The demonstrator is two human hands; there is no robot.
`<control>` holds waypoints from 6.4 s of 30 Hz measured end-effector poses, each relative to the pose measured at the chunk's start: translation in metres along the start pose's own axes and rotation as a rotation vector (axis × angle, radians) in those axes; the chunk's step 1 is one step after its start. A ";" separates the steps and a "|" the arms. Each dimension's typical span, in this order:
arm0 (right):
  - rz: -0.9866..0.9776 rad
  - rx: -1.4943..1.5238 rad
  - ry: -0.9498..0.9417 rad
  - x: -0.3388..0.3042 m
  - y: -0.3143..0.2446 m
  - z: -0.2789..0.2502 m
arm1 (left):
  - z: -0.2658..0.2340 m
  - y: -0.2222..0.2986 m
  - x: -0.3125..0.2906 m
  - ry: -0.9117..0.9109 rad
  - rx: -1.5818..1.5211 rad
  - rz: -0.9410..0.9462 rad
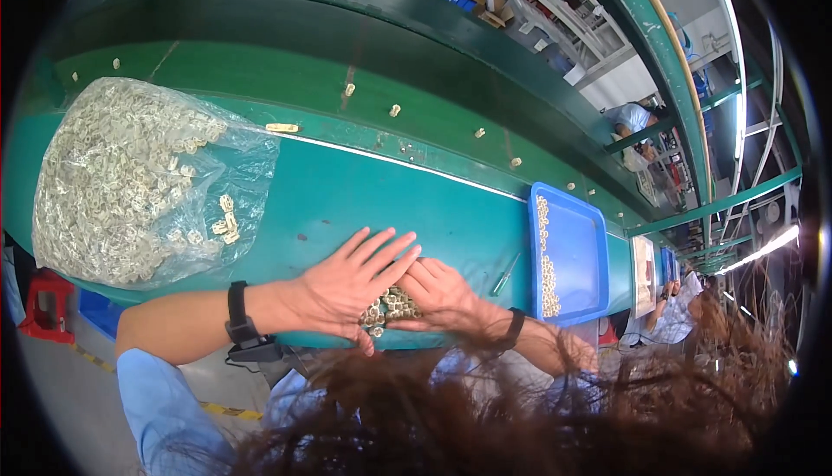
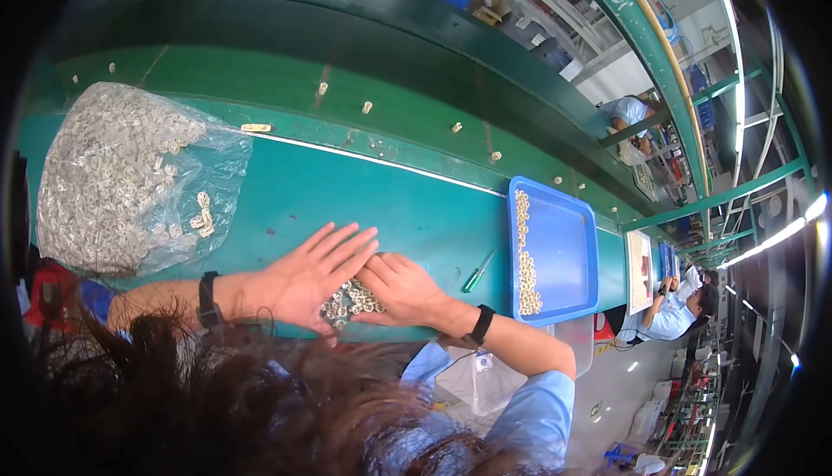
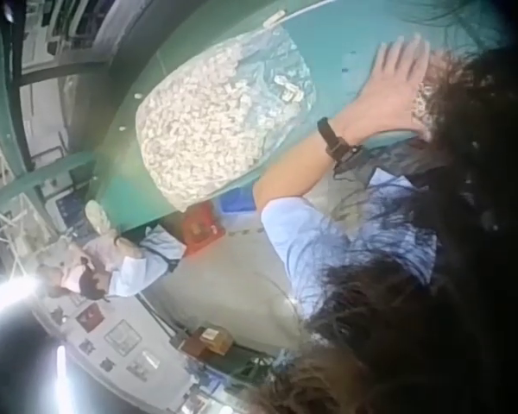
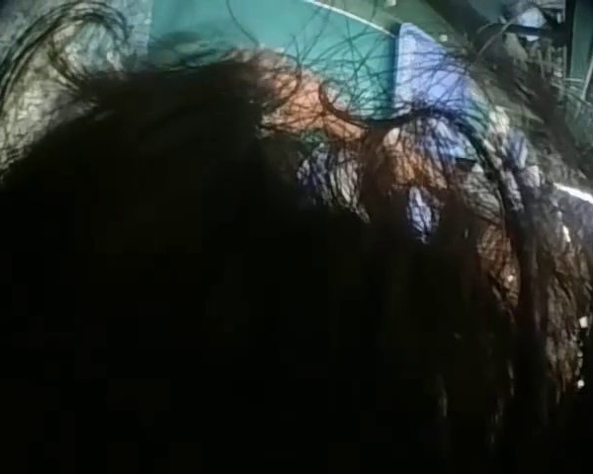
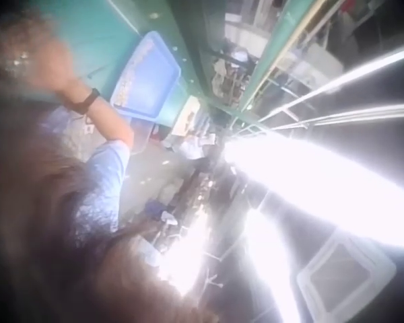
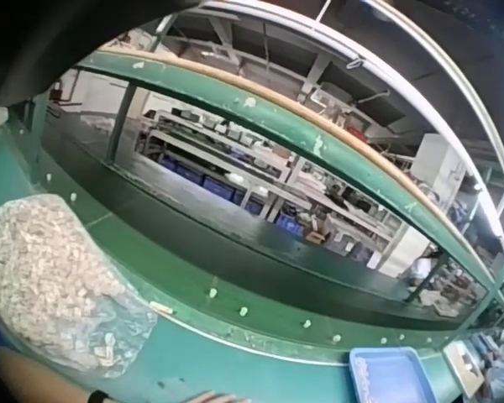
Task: The person picks up a white plastic component and a metal insert by hand, fits the insert into the component, and places the assembled unit onto a pile. After repeating this, the person moves the assembled units into a blue tray and gathers more plastic components from a clear bag.
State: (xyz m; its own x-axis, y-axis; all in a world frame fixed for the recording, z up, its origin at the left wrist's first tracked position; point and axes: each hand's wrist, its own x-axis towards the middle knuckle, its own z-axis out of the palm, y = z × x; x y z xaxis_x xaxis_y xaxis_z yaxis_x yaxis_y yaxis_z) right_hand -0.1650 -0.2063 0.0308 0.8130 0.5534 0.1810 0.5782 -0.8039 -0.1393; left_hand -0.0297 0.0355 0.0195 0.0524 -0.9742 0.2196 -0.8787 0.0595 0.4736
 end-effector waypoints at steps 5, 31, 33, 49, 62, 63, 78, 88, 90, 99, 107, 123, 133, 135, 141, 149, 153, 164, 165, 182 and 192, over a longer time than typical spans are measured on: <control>0.067 -0.016 0.014 -0.005 -0.001 0.008 | 0.016 0.008 0.001 -0.010 0.093 -0.067; 0.299 0.204 0.054 -0.025 -0.007 -0.007 | 0.009 -0.017 0.008 0.245 0.001 0.087; 0.307 0.209 0.060 -0.026 -0.009 -0.008 | 0.010 -0.027 0.017 0.229 -0.053 0.035; 0.279 -0.070 0.088 -0.018 -0.014 0.011 | 0.002 -0.032 0.027 0.106 -0.208 -0.044; 0.242 -0.140 0.055 -0.021 -0.015 0.020 | -0.005 -0.040 0.015 0.075 -0.363 -0.109; 0.247 -0.147 0.043 -0.023 -0.015 0.020 | -0.004 -0.039 0.017 0.074 -0.363 -0.110; 0.279 -0.079 0.027 -0.028 -0.018 0.003 | 0.003 -0.036 0.018 0.091 -0.299 0.021; 0.315 -0.117 -0.013 -0.041 -0.018 0.008 | 0.004 -0.034 0.014 0.082 -0.326 0.009; 0.319 -0.102 0.017 -0.039 -0.019 -0.001 | 0.002 -0.033 0.017 0.075 -0.321 0.005; 0.363 -0.060 0.053 -0.035 -0.027 0.007 | -0.001 -0.035 0.018 0.056 -0.317 0.044; 0.392 -0.076 0.037 -0.033 -0.028 0.019 | -0.011 -0.023 0.018 0.087 -0.311 -0.015; 0.374 -0.080 0.095 -0.043 -0.025 0.017 | -0.015 -0.021 0.017 0.006 -0.318 -0.063; 0.476 -0.087 0.159 -0.065 -0.017 -0.013 | -0.019 -0.019 0.016 -0.006 -0.334 -0.066; 0.577 -0.074 0.166 -0.074 -0.013 -0.025 | -0.019 -0.020 0.018 -0.009 -0.338 -0.066; 0.834 -0.105 0.260 -0.113 0.011 -0.073 | -0.020 -0.019 0.019 0.034 -0.318 -0.056; 1.127 -0.328 0.379 -0.234 0.124 -0.114 | -0.015 -0.027 0.019 -0.005 -0.324 -0.073; 1.183 -0.341 0.222 -0.277 0.173 -0.091 | -0.012 -0.028 0.018 0.010 -0.319 -0.071; 1.163 -0.215 -0.018 -0.275 0.192 -0.072 | -0.019 -0.018 0.024 0.027 -0.356 -0.134; 1.163 -0.218 -0.019 -0.275 0.190 -0.074 | -0.019 -0.017 0.025 0.029 -0.356 -0.131; 1.147 0.151 0.150 -0.274 0.207 -0.084 | -0.022 -0.014 0.026 0.037 -0.356 -0.108; 1.082 0.102 0.176 -0.243 0.194 -0.072 | -0.010 -0.024 0.014 0.051 -0.299 -0.087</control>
State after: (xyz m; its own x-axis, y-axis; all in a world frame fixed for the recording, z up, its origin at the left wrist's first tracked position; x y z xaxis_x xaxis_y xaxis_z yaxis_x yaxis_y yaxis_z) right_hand -0.2549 -0.5124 0.0294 0.8768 -0.4783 0.0495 -0.4247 -0.8186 -0.3866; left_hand -0.0028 0.0228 0.0199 0.1514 -0.9668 0.2058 -0.6917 0.0451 0.7208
